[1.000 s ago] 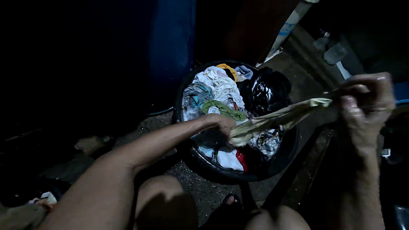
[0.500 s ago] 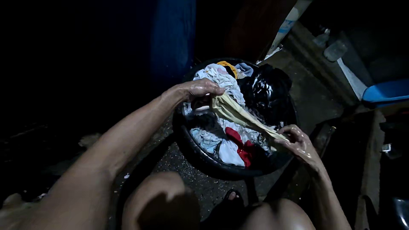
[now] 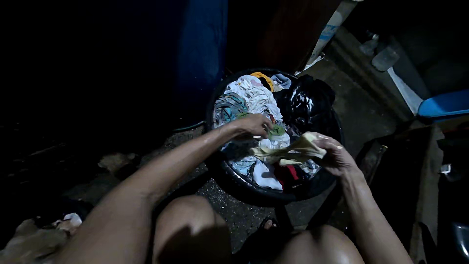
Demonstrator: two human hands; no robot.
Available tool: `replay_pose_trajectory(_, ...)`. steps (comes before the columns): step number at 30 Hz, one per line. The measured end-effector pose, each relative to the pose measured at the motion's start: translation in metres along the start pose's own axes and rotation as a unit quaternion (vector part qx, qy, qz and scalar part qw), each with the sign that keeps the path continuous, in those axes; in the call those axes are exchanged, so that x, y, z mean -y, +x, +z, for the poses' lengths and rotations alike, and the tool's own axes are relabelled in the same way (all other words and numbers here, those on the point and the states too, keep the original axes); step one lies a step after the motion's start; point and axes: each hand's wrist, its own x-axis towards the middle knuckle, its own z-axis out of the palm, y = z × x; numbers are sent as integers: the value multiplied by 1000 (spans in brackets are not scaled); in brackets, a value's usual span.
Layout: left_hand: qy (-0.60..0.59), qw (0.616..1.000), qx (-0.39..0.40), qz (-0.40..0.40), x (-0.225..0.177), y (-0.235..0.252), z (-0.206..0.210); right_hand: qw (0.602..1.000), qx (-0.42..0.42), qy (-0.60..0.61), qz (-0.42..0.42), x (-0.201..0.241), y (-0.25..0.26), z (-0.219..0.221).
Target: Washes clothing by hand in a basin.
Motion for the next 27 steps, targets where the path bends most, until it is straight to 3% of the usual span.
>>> replay_pose_trajectory(3,-126,990,-7,61,-14,13,14,998,21,3,61,-12,12,20)
replay_pose_trajectory(5,-153,985,26,74,-28,10,18,998,7,21,57,-14,15,26)
replay_pose_trajectory(12,-15,986,140,87,-25,-3,10,999,24,-30,6,9,5,0)
replay_pose_trajectory(17,17,987,154,-30,-11,-30,-13,999,22,-31,-30,-1,-4,-24)
replay_pose_trajectory(20,85,975,172,-113,-1,-43,-15,997,-48,-6,-66,1,-8,-36)
replay_pose_trajectory(22,195,951,198,-136,10,-50,-12,991,-98,19,-85,10,-11,-45)
replay_pose_trajectory(24,247,945,173,-126,35,-50,-8,988,-131,-16,-82,21,-11,-48)
replay_pose_trajectory(27,129,984,70,-101,49,-45,-8,962,-161,-219,-33,24,-6,-31)
